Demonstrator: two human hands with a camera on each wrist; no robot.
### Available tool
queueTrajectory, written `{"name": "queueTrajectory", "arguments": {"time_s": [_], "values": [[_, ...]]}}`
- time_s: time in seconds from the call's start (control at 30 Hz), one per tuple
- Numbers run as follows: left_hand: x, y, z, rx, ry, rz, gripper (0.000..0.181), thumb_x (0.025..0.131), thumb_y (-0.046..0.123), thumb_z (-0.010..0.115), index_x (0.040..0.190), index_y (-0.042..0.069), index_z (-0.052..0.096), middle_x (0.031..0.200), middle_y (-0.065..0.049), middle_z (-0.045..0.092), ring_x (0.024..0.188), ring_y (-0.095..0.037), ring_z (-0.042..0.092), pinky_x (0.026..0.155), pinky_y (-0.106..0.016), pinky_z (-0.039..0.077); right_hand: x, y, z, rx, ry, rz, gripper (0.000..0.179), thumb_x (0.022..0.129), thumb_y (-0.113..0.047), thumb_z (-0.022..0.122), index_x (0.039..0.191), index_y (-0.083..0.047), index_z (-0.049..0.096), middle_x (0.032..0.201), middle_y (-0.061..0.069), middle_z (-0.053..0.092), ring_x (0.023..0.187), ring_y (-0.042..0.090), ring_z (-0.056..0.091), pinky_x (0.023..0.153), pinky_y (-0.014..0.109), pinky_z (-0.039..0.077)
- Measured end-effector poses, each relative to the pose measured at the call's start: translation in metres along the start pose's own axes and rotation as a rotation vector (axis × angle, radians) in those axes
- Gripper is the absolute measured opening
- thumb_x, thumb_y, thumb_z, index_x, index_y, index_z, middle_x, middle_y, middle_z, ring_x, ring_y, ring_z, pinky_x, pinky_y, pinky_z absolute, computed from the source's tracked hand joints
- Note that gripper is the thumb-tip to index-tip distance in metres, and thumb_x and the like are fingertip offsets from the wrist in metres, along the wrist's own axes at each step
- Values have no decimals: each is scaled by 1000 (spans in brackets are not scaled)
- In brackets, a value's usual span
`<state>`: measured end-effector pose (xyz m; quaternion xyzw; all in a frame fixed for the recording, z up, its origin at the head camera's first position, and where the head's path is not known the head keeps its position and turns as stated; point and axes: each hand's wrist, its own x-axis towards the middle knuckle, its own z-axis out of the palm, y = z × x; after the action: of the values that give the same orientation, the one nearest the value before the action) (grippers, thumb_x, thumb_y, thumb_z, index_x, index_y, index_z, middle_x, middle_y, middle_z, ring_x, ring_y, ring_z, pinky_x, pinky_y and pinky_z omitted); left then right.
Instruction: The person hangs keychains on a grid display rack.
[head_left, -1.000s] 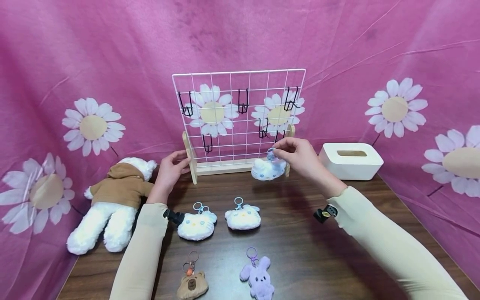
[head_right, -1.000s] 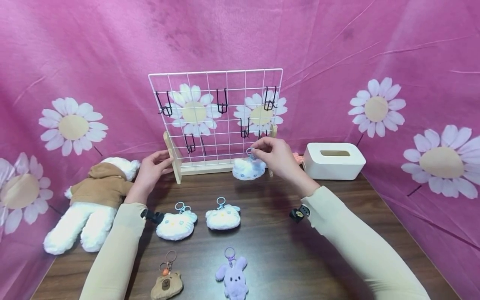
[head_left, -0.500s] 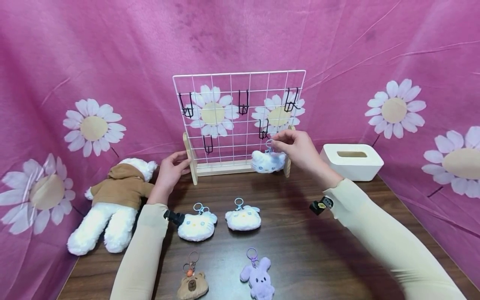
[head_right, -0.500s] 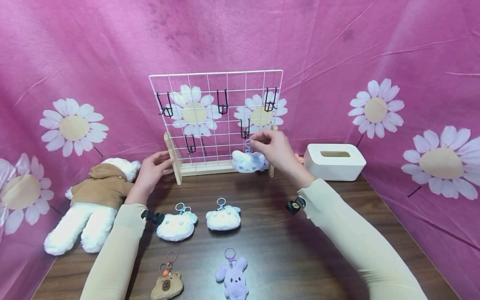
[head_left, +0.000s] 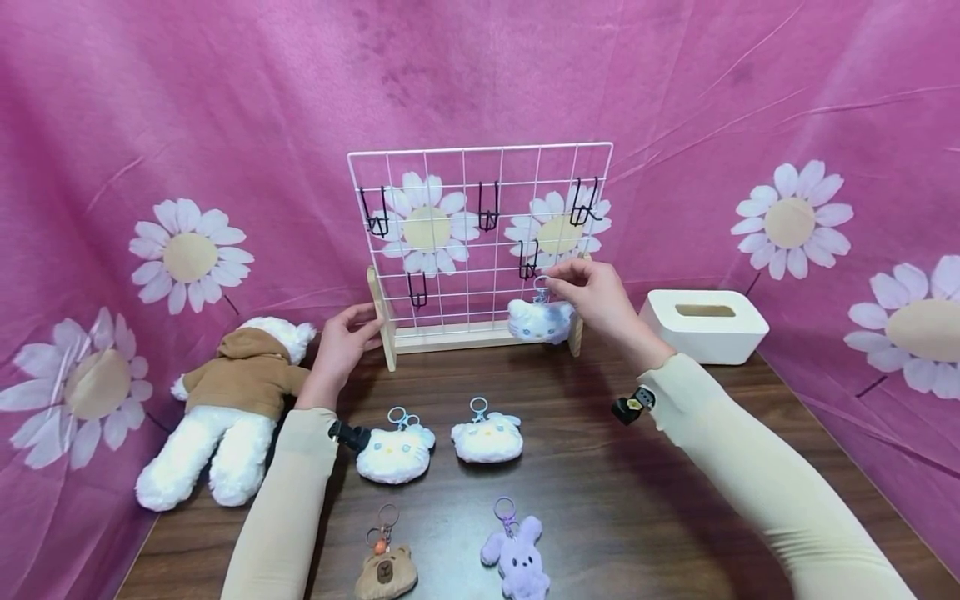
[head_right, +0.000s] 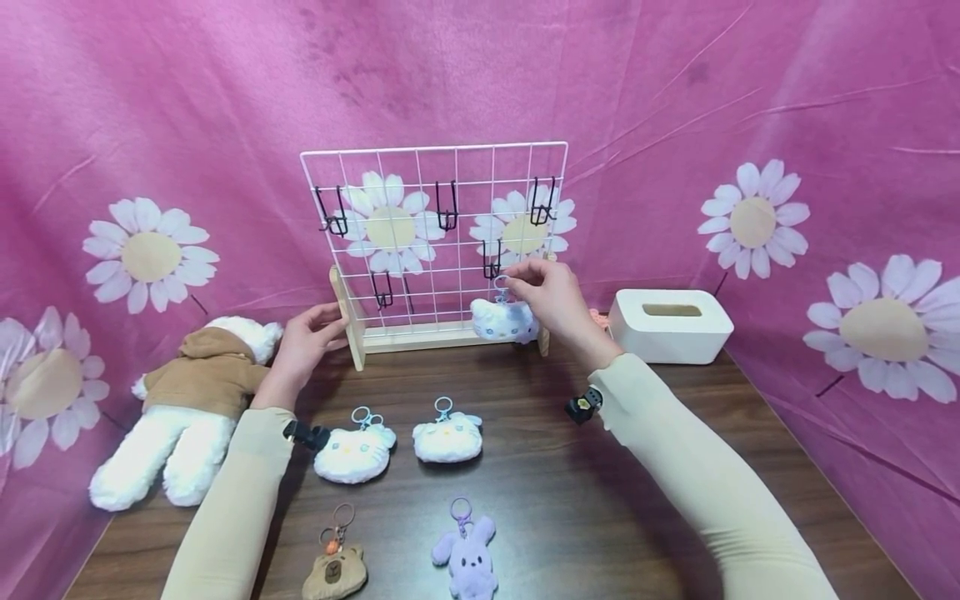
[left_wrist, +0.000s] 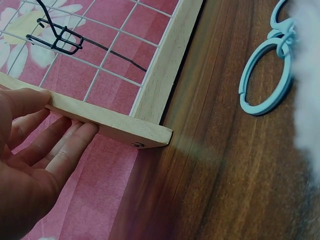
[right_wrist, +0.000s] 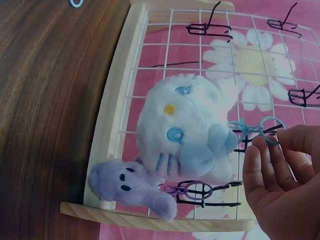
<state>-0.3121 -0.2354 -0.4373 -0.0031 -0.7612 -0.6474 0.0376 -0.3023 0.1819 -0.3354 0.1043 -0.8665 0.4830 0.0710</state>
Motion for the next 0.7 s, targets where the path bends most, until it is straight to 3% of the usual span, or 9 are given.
{"name": "queueTrajectory", "arguments": {"time_s": [0.2,0.53,0.7], "values": [[0,-2,0,-7,2,9,47,114,11,64,159,-3,58,151,-31,62,113,-15,76,101,-28,70,3,4,4,-16,6,2,25,111,-17,72,130,-2,80,124,19,79,96,9,70,76,10,57],[0,-1,0,-1,1,9,48,114,12,65,159,-3,58,151,-31,61,122,-27,75,104,-32,70,9,8,8,4,-4,28,26,111,-16,71,131,-1,78,125,22,79,105,22,73,78,8,57],[1,-1,1,-17,-3,12,47,114,10,65,158,-4,58,150,-30,62,121,-26,75,103,-31,70,14,9,10,6,8,26,25,110,-14,72,128,2,78,123,25,80,107,31,77,75,8,58]]}}
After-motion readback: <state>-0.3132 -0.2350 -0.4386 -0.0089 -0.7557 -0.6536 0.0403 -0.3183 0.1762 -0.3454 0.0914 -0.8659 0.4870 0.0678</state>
